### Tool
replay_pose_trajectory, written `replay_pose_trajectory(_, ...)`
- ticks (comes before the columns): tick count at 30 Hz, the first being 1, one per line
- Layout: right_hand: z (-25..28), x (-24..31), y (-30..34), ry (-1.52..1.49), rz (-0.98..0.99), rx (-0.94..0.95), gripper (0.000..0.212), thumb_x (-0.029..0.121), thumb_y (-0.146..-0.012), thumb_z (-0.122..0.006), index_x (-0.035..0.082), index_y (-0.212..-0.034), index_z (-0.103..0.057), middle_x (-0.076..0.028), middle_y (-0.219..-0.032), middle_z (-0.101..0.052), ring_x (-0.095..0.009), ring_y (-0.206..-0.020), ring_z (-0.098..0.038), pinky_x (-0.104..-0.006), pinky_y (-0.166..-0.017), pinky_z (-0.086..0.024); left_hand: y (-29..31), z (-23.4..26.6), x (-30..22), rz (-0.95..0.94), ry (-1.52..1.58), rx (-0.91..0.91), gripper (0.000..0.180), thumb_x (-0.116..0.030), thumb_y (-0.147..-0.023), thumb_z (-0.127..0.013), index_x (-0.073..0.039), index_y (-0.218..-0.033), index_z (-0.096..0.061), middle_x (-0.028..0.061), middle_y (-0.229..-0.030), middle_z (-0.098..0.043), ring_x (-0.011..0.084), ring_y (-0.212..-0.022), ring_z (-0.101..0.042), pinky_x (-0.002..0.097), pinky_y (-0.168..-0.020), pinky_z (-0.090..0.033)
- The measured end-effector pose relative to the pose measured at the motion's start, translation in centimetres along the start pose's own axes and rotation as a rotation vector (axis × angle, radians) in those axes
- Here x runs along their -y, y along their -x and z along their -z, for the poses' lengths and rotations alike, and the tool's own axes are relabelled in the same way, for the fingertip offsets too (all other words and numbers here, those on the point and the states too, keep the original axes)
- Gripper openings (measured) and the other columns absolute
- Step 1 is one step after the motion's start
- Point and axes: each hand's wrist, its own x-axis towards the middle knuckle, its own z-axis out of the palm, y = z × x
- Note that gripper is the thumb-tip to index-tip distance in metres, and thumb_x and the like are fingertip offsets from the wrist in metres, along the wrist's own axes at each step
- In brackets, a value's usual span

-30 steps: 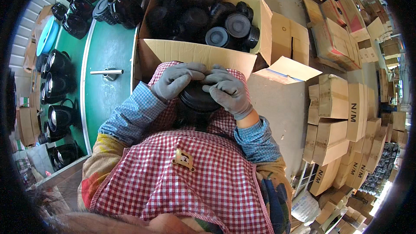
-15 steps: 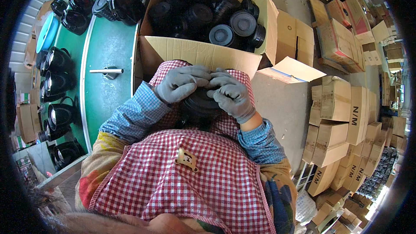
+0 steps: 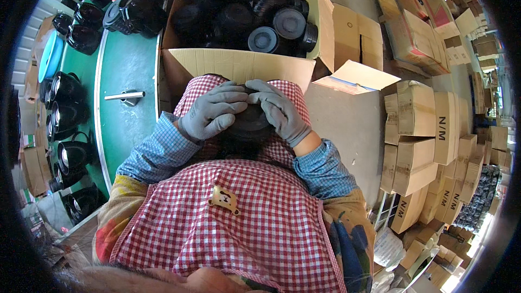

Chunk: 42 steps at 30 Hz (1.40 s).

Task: The person assembles black electric kettles by inserting a metal rod into the base of each kettle and placing the lid on top. The person handles the kettles one at a time from a cardboard box and places the assembled units onto a green conveyor belt.

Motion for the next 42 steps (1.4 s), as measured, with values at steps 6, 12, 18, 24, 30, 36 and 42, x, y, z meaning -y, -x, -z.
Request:
replay_pose_trajectory(6,-0.6,-0.1,0.4,0.023,0.003,-0.051,0.032,0.010,-0.102,-0.045,-0.001,-0.127,-0.062,-0.019,-0.144,-0.055,-0.031,-0.138,-0.049,-0.0394,-0.118,-0.034,0.7,0.0,-0.3,0.115,-0.044,0.044,0.035,-0.024,-0.102,-0.053,0.003,-0.121,-0.065,0.0214,-0.133,-0.060,0.0403,-0.126,-0.054,0.0491,-0.109,-0.041)
replay_pose_trajectory(12,-0.9,0.5,0.5,0.247,0.032,-0.116,0.043,0.023,-0.109,-0.039,0.001,-0.143,-0.051,-0.017,-0.147,-0.052,-0.033,-0.137,-0.049,-0.0389,-0.116,-0.037,0.0,1.6,1.6,0.353,0.106,0.212,0.047,-0.024,-0.103,-0.039,0.002,-0.137,-0.057,0.0225,-0.152,-0.044,0.0413,-0.147,-0.031,0.0516,-0.122,-0.019)
replay_pose_trajectory(18,1.5,2.9,-0.8,0.118,0.044,-0.178,0.064,0.048,-0.109,-0.028,0.001,-0.149,-0.045,-0.021,-0.152,-0.045,-0.032,-0.142,-0.044,-0.0377,-0.117,-0.034,2.1,2.1,3.9,0.389,0.325,-0.033,0.046,-0.032,-0.110,-0.039,0.001,-0.131,-0.062,0.0198,-0.143,-0.056,0.0337,-0.140,-0.046,0.0424,-0.118,-0.034)
replay_pose_trajectory(24,-1.9,4.0,0.1,0.492,0.129,-0.056,0.047,0.026,-0.099,-0.054,0.003,-0.140,-0.057,-0.020,-0.144,-0.053,-0.038,-0.136,-0.047,-0.0469,-0.118,-0.030,1.7,-0.2,3.8,0.583,0.583,-0.039,0.042,-0.024,-0.110,-0.038,0.004,-0.133,-0.060,0.0211,-0.141,-0.057,0.0311,-0.133,-0.054,0.0404,-0.116,-0.037)
replay_pose_trajectory(30,0.2,1.8,-0.4,0.316,0.029,-0.003,0.039,0.009,-0.095,-0.050,0.003,-0.129,-0.067,-0.015,-0.141,-0.058,-0.033,-0.135,-0.050,-0.0454,-0.119,-0.030,1.1,0.8,-2.5,0.509,-0.034,-0.020,0.042,-0.027,-0.103,-0.052,0.004,-0.130,-0.061,0.0269,-0.138,-0.058,0.0385,-0.125,-0.060,0.0414,-0.107,-0.047)
replay_pose_trajectory(36,0.3,4.1,-1.4,0.571,0.030,-0.030,0.052,0.034,-0.100,-0.050,0.001,-0.140,-0.057,-0.021,-0.143,-0.055,-0.042,-0.135,-0.047,-0.0500,-0.117,-0.031,-0.4,1.9,3.1,0.560,0.487,-0.024,0.037,-0.022,-0.106,-0.046,0.004,-0.124,-0.065,0.0217,-0.135,-0.060,0.0329,-0.122,-0.061,0.0386,-0.108,-0.045)
replay_pose_trajectory(42,-1.6,2.9,-0.1,0.462,0.057,-0.040,0.051,0.033,-0.102,-0.049,0.001,-0.141,-0.056,-0.021,-0.142,-0.054,-0.039,-0.136,-0.046,-0.0481,-0.118,-0.030,2.0,-0.4,5.4,0.421,0.637,-0.009,0.042,-0.025,-0.107,-0.043,0.005,-0.132,-0.060,0.0240,-0.143,-0.054,0.0355,-0.134,-0.053,0.0430,-0.112,-0.041)
